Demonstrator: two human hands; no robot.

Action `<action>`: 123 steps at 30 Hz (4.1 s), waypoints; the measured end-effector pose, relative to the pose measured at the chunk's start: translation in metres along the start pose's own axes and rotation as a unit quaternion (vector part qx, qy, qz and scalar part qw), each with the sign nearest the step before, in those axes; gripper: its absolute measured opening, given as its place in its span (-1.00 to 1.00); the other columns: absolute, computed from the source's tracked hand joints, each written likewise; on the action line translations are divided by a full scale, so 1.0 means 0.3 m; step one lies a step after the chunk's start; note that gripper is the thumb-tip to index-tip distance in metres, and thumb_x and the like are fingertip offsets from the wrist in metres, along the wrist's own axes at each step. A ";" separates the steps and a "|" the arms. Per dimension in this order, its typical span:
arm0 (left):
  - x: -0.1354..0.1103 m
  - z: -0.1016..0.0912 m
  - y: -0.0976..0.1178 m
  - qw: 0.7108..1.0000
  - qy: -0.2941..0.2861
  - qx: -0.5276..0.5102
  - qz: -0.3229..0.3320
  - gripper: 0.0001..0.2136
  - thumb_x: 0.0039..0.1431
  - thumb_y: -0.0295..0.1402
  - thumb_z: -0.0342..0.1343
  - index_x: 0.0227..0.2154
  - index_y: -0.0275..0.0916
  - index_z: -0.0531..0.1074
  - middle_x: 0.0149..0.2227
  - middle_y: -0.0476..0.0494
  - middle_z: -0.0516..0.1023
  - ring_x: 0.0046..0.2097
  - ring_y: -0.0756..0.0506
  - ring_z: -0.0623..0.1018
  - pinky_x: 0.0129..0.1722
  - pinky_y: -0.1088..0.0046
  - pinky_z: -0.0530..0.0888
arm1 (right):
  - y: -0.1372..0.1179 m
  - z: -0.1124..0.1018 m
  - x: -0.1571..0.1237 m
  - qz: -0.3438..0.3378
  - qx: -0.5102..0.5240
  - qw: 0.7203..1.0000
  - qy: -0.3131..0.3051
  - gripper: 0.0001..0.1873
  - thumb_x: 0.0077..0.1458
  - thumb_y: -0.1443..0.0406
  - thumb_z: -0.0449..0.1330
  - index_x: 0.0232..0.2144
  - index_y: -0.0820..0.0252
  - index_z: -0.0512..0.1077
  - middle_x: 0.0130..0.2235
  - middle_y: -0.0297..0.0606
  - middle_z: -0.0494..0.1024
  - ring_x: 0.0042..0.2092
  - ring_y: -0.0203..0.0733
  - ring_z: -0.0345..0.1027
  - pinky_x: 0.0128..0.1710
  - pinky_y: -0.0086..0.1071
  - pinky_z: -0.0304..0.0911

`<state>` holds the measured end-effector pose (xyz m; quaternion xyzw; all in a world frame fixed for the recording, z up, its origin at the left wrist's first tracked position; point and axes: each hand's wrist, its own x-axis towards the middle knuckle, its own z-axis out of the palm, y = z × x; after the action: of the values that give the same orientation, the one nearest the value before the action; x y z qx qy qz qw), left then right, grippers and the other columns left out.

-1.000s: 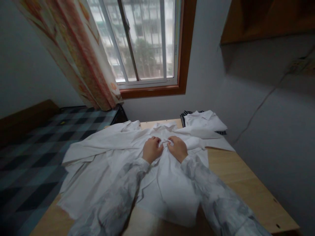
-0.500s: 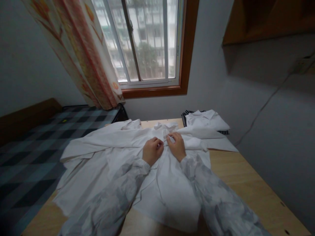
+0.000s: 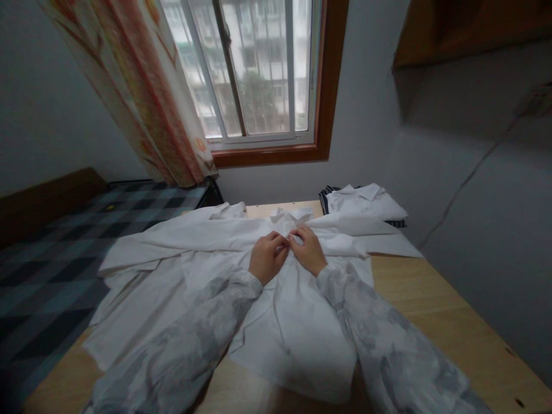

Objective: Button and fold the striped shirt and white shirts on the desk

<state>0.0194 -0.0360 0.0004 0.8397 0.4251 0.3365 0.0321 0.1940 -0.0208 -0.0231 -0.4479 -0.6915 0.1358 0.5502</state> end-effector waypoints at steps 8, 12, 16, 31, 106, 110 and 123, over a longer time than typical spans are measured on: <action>0.010 0.032 -0.029 0.983 0.005 -0.130 -0.131 -0.96 0.19 -0.40 0.26 -0.38 -0.20 0.57 -0.38 -0.06 0.59 -0.33 -0.07 0.55 -0.29 0.42 0.41 | 0.041 -0.001 -0.015 0.009 -0.028 0.997 -0.073 -0.92 0.17 0.33 0.26 -0.33 0.13 0.58 -0.27 -0.22 0.65 -0.18 -0.06 0.52 -0.11 -0.26 0.35; 0.015 0.037 -0.045 0.983 0.038 -0.124 -0.132 -0.94 0.12 -0.49 0.24 -0.33 -0.25 0.55 -0.31 -0.09 0.57 -0.31 -0.06 0.53 -0.24 0.42 0.43 | 0.045 -0.001 -0.014 0.012 -0.039 0.997 -0.067 -0.93 0.15 0.35 0.26 -0.35 0.13 0.57 -0.29 -0.23 0.66 -0.21 -0.07 0.53 -0.12 -0.26 0.34; 0.012 0.041 -0.051 0.991 0.025 -0.083 -0.106 -0.94 0.15 -0.40 0.31 -0.32 -0.25 0.62 -0.31 -0.10 0.56 -0.32 -0.07 0.52 -0.26 0.39 0.41 | 0.053 0.000 -0.013 0.032 -0.029 0.998 -0.055 -0.92 0.20 0.29 0.26 -0.32 0.13 0.57 -0.28 -0.23 0.66 -0.20 -0.07 0.54 -0.11 -0.25 0.35; 0.024 0.066 -0.075 0.976 -0.013 -0.135 -0.168 -0.85 0.26 -0.27 0.33 -0.29 -0.24 0.71 -0.35 -0.10 0.70 -0.35 -0.07 0.57 -0.32 0.44 0.36 | 0.031 -0.013 -0.016 -0.053 -0.047 0.995 -0.069 -0.91 0.23 0.37 0.24 -0.28 0.11 0.56 -0.23 -0.20 0.62 -0.11 -0.02 0.48 -0.03 -0.19 0.31; 0.024 0.046 -0.043 0.901 0.006 -0.369 -0.229 -0.75 0.12 -0.16 0.38 -0.36 -0.28 0.68 -0.39 -0.17 0.72 -0.37 -0.11 0.66 -0.36 0.45 0.51 | 0.004 -0.060 -0.021 -0.063 -0.083 0.991 -0.081 -0.87 0.30 0.34 0.32 -0.31 0.05 0.64 -0.22 -0.19 0.65 -0.10 0.01 0.48 -0.04 -0.14 0.34; 0.027 0.039 -0.034 0.894 0.006 -0.374 -0.247 -0.83 0.08 -0.26 0.36 -0.40 -0.28 0.69 -0.43 -0.15 0.71 -0.39 -0.10 0.66 -0.37 0.45 0.51 | 0.004 -0.058 -0.020 -0.067 -0.081 0.991 -0.084 -0.86 0.31 0.33 0.33 -0.33 0.05 0.65 -0.23 -0.19 0.66 -0.12 0.01 0.49 -0.04 -0.13 0.35; 0.032 0.039 -0.048 0.920 -0.001 -0.345 -0.185 -0.74 0.22 -0.18 0.21 -0.38 -0.28 0.64 -0.44 -0.09 0.65 -0.37 -0.08 0.59 -0.33 0.46 0.46 | -0.010 -0.062 -0.020 -0.069 -0.063 0.993 -0.067 -0.80 0.37 0.21 0.31 -0.33 0.10 0.60 -0.25 -0.20 0.66 -0.14 -0.02 0.49 -0.07 -0.17 0.32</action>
<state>0.0203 -0.0171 -0.0082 0.6837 0.4300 0.4493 0.3818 0.2089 -0.0327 -0.0182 -0.4224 -0.7633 0.0835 0.4816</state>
